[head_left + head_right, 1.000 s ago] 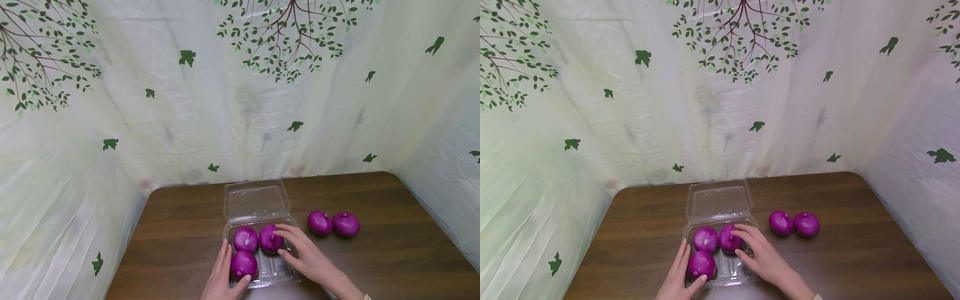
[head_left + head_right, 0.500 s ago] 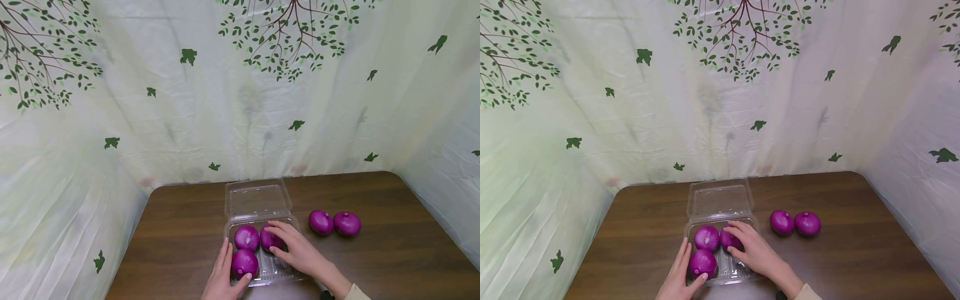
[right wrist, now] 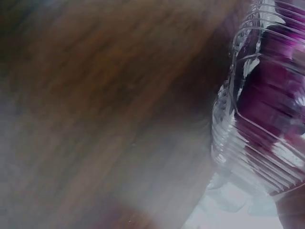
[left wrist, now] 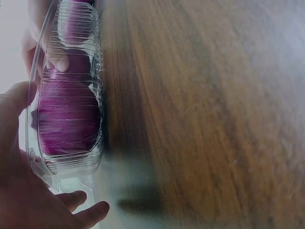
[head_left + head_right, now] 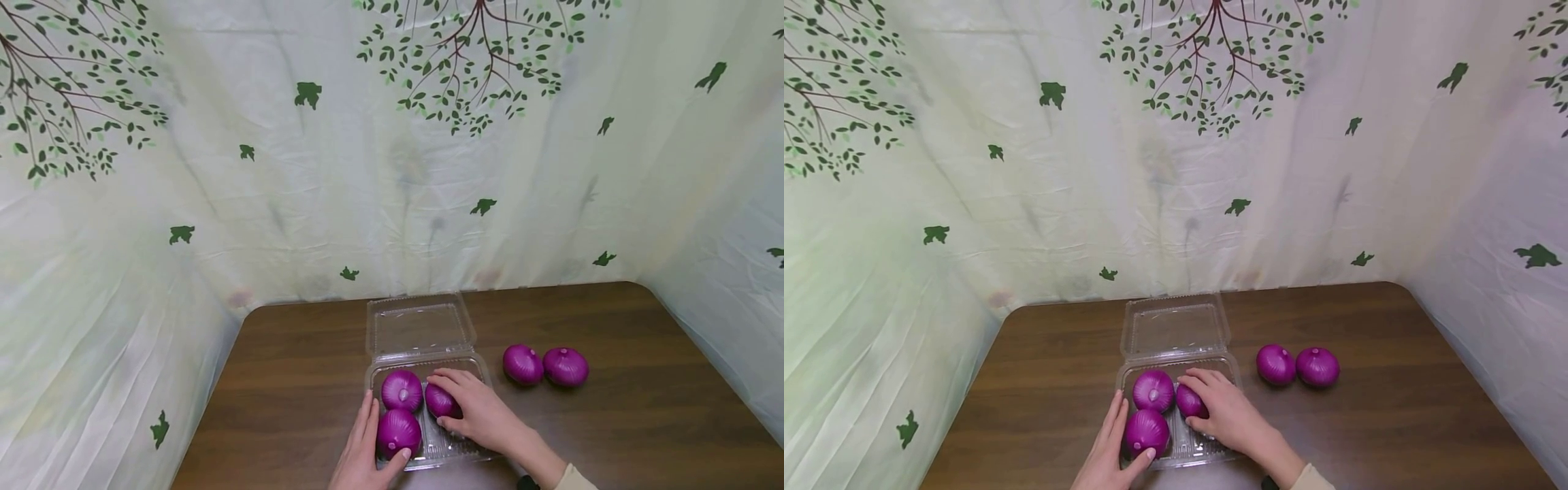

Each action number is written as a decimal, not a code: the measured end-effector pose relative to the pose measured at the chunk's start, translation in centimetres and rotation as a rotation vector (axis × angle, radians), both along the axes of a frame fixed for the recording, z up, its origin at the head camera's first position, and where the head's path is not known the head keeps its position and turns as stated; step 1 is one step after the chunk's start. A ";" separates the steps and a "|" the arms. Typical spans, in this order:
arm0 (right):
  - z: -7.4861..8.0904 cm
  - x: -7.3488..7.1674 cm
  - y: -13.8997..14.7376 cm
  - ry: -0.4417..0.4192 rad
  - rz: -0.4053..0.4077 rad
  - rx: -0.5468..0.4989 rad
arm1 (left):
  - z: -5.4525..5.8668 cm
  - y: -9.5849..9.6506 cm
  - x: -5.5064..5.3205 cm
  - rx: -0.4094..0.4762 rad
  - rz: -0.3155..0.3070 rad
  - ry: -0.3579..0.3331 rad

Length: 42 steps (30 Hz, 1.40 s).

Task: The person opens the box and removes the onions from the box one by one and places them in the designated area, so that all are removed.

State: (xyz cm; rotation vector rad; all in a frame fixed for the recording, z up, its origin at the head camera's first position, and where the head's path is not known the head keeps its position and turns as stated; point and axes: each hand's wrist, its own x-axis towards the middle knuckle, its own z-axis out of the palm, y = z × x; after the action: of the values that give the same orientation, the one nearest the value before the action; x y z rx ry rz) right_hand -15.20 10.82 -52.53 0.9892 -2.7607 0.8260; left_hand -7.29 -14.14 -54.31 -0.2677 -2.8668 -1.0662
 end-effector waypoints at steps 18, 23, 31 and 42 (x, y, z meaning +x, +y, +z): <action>-0.2 0.1 -0.2 -0.026 -0.081 -0.046 | -0.1 0.2 0.0 0.003 0.001 -0.025; -0.1 0.0 0.0 -0.054 -0.085 -0.130 | -0.3 0.2 0.0 0.003 0.007 0.003; 0.0 0.1 0.3 -0.154 -0.097 -0.319 | -0.3 0.1 -0.1 0.000 0.010 0.024; 0.4 0.2 0.9 -0.198 -0.105 -0.522 | -0.2 0.2 0.0 -0.012 0.010 0.036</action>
State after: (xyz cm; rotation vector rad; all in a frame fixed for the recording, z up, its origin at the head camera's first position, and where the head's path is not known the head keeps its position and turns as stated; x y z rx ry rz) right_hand -14.95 11.69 -52.17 0.6852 -2.4919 1.5854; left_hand -7.33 -13.98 -54.51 -0.2702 -2.8409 -1.0320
